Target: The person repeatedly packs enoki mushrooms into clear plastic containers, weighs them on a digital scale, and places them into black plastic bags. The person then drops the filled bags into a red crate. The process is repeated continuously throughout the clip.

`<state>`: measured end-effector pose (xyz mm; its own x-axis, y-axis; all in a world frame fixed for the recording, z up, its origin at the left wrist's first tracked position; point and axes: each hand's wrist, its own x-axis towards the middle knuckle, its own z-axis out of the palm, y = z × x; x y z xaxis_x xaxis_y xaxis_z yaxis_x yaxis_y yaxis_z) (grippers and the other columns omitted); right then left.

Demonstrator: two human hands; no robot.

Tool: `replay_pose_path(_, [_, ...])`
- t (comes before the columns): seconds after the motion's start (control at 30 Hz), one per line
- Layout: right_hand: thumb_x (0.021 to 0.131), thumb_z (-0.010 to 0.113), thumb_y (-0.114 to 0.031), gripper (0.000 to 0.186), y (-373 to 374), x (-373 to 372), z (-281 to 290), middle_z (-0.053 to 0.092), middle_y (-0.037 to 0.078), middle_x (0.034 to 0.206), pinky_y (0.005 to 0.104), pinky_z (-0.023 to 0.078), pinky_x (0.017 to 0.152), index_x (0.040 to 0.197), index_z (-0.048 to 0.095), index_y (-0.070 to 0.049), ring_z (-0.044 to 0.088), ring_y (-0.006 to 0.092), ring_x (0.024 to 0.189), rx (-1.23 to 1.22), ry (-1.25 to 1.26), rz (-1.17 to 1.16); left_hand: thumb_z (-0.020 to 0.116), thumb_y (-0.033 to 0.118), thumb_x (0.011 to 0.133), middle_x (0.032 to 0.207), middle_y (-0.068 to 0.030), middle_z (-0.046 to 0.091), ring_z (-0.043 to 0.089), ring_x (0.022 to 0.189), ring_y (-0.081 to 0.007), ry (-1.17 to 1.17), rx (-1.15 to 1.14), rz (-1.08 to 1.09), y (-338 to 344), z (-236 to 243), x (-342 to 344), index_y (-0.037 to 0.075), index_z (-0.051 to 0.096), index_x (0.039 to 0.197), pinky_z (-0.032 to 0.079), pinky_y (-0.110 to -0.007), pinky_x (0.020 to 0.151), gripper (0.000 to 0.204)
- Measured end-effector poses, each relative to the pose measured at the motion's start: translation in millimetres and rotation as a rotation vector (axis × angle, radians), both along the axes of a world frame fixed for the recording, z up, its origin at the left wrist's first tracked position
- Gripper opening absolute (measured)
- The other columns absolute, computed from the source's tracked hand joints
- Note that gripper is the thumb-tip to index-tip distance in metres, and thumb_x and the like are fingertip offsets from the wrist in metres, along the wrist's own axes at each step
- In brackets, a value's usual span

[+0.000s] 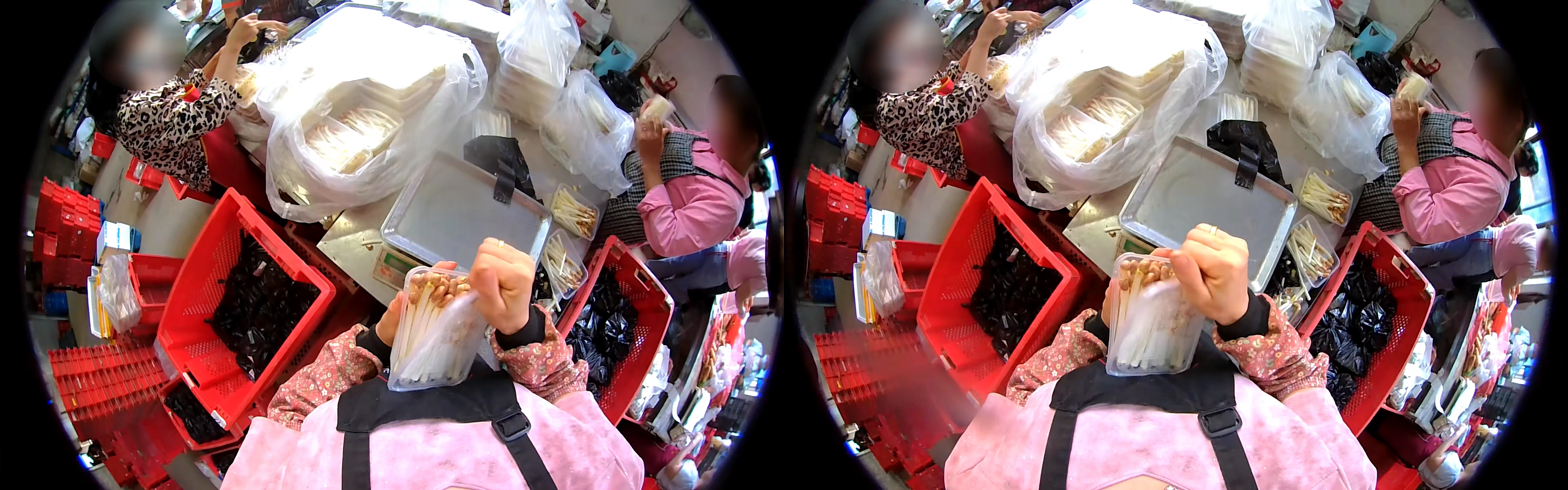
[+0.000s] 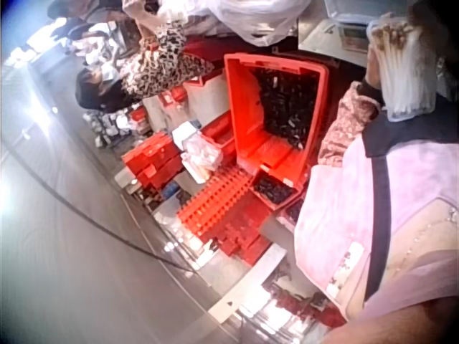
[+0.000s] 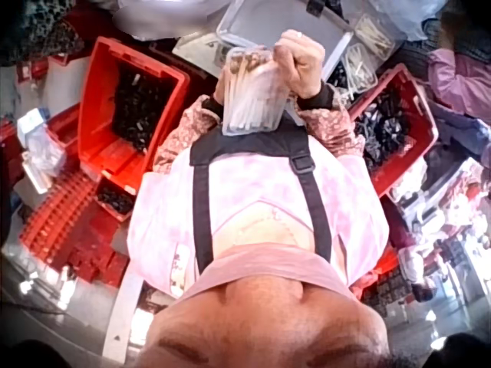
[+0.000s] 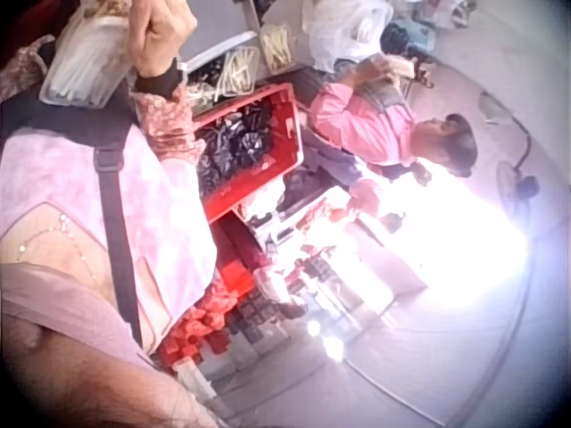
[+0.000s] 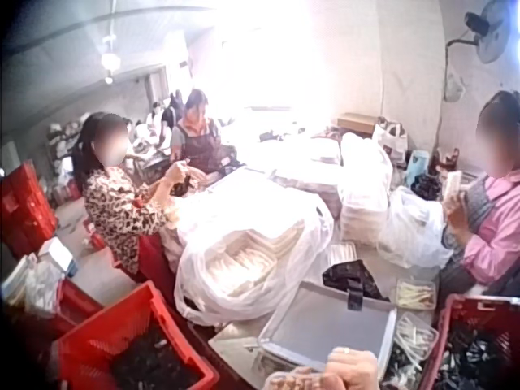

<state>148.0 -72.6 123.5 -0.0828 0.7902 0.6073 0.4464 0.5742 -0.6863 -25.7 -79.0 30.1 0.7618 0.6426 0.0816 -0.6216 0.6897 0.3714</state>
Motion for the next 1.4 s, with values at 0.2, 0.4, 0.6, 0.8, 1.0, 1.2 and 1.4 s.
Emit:
replay_pose_path(0.2, [0.091, 0.053, -0.045, 0.050, -12, 22, 24, 0.049, 0.002, 0.057, 0.0310, 0.033, 0.043, 0.059, 0.053, -0.006, 0.045, 0.0174, 0.048, 0.366, 0.035, 0.424, 0.044, 0.050, 0.093, 0.124, -0.0198, 0.047, 0.050, 0.115, -0.0309, -0.352, -0.092, -0.046, 8, -3, 7, 0.005, 0.023, 0.142, 0.041, -0.043, 0.099, 0.070])
replay_pose_path(0.4, [0.091, 0.052, -0.033, 0.034, -31, 12, 17, 0.054, 0.005, 0.065, 0.0246, 0.032, 0.047, 0.080, 0.059, -0.002, 0.041, 0.0120, 0.048, -0.380, 0.734, 0.447, 0.039, 0.045, 0.097, 0.134, -0.0184, 0.044, 0.048, 0.120, -0.0296, -0.241, -0.211, 0.010, 7, 8, 4, 0.010, 0.026, 0.143, 0.037, -0.045, 0.104, 0.059])
replay_pose_path(0.6, [0.092, 0.055, -0.038, 0.039, -44, 29, 18, 0.058, 0.007, 0.080, 0.0198, 0.042, 0.056, 0.099, 0.052, 0.000, 0.058, 0.0098, 0.065, -1.198, 1.234, 0.699, 0.049, 0.031, 0.095, 0.129, -0.0151, 0.047, 0.049, 0.117, -0.0250, 0.083, -0.091, -0.044, 14, 9, -6, 0.006, 0.034, 0.135, 0.039, -0.039, 0.100, 0.049])
replay_pose_path(0.8, [0.078, 0.076, -0.026, 0.048, -58, 32, -23, 0.059, 0.010, 0.100, 0.0307, 0.049, 0.076, 0.110, 0.049, -0.002, 0.059, 0.0171, 0.091, -0.963, 0.349, 0.208, 0.048, 0.027, 0.095, 0.107, -0.0128, 0.059, 0.061, 0.095, -0.0203, 0.530, -0.361, -0.031, 14, 89, 11, -0.006, 0.052, 0.119, 0.049, -0.031, 0.084, 0.041])
replay_pose_path(1.0, [0.082, 0.069, -0.025, 0.056, -73, 26, -41, 0.065, 0.019, 0.094, 0.0355, 0.051, 0.078, 0.126, 0.044, -0.002, 0.066, 0.0284, 0.083, -0.827, 0.147, 0.192, 0.057, 0.055, 0.086, 0.136, -0.0144, 0.041, 0.042, 0.126, -0.0233, 0.296, 0.031, 0.133, -7, 13, -2, 0.000, 0.024, 0.141, 0.034, -0.039, 0.106, 0.084])
replay_pose_path(1.2, [0.073, 0.077, -0.028, 0.051, -72, 18, -4, 0.064, 0.013, 0.073, 0.0303, 0.051, 0.060, 0.109, 0.054, -0.001, 0.066, 0.0241, 0.064, -0.752, -0.075, 0.000, 0.077, 0.026, 0.075, 0.142, -0.0108, 0.027, 0.030, 0.131, -0.0198, 0.518, 0.434, 0.190, -18, 20, -15, 0.000, 0.008, 0.145, 0.026, -0.036, 0.108, 0.102])
replay_pose_path(1.4, [0.069, 0.080, -0.033, 0.054, -76, 12, 0, 0.062, 0.015, 0.070, 0.0331, 0.051, 0.056, 0.102, 0.053, 0.000, 0.065, 0.0289, 0.062, -0.720, -0.162, -0.036, 0.071, 0.004, 0.076, 0.139, -0.0107, 0.032, 0.033, 0.130, -0.0197, 0.597, 0.567, 0.195, -20, 17, -14, 0.001, 0.004, 0.146, 0.026, -0.036, 0.108, 0.096])
